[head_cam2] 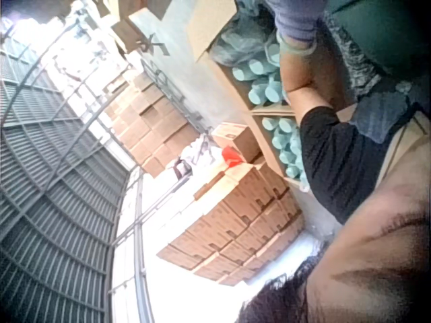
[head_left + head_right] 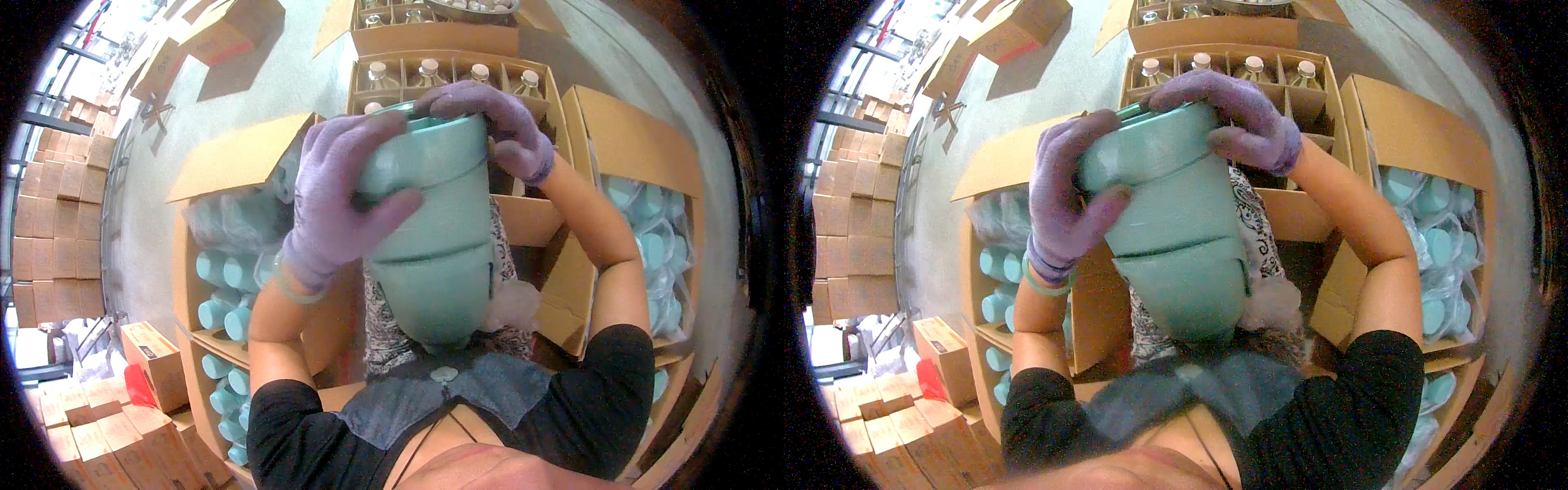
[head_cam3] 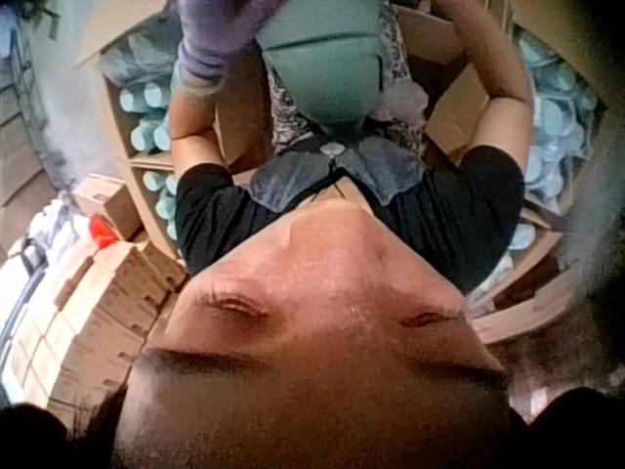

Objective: The person assembles light green plastic containers by inserting a metal insert into the base, screwing on the lid, and placing the completed unit into a clear plastic bag. The person repeats this process multiple times, placing the packaged containers into a cardboard box.

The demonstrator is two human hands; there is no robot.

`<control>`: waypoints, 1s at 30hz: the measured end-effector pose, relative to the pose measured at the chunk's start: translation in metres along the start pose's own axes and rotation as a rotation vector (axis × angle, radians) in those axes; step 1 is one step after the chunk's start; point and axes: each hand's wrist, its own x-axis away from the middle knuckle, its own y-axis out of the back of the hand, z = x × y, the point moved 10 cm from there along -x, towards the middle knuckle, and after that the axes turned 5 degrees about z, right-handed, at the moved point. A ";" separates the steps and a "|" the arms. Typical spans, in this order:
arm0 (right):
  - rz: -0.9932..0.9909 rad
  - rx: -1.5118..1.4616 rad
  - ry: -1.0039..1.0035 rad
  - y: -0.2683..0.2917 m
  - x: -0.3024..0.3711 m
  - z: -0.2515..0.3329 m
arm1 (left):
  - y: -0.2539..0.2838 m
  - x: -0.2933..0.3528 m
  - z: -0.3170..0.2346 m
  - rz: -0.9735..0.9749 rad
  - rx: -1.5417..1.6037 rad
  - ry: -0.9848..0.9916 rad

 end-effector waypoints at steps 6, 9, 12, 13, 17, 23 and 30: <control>-0.173 -0.217 -0.040 -0.005 0.008 -0.027 | -0.036 0.031 0.083 -0.073 0.908 0.234; -0.245 -0.279 -0.064 -0.021 0.028 -0.055 | -0.052 0.043 0.095 -0.201 0.995 0.191; -0.355 -0.227 -0.045 -0.025 0.040 -0.063 | -0.058 0.056 0.103 -0.307 0.946 0.312; -0.373 -0.194 -0.076 -0.026 0.045 -0.065 | -0.060 0.061 0.106 -0.337 0.898 0.375; -0.399 -0.125 -0.167 -0.033 0.049 -0.064 | -0.052 0.074 0.101 -0.470 0.761 0.199; -0.344 -0.323 -0.226 -0.044 0.050 -0.058 | -0.055 0.087 0.106 -0.497 0.653 0.205; 0.305 0.074 -0.324 0.008 -0.076 -0.003 | -0.067 0.087 0.071 -0.445 0.973 0.314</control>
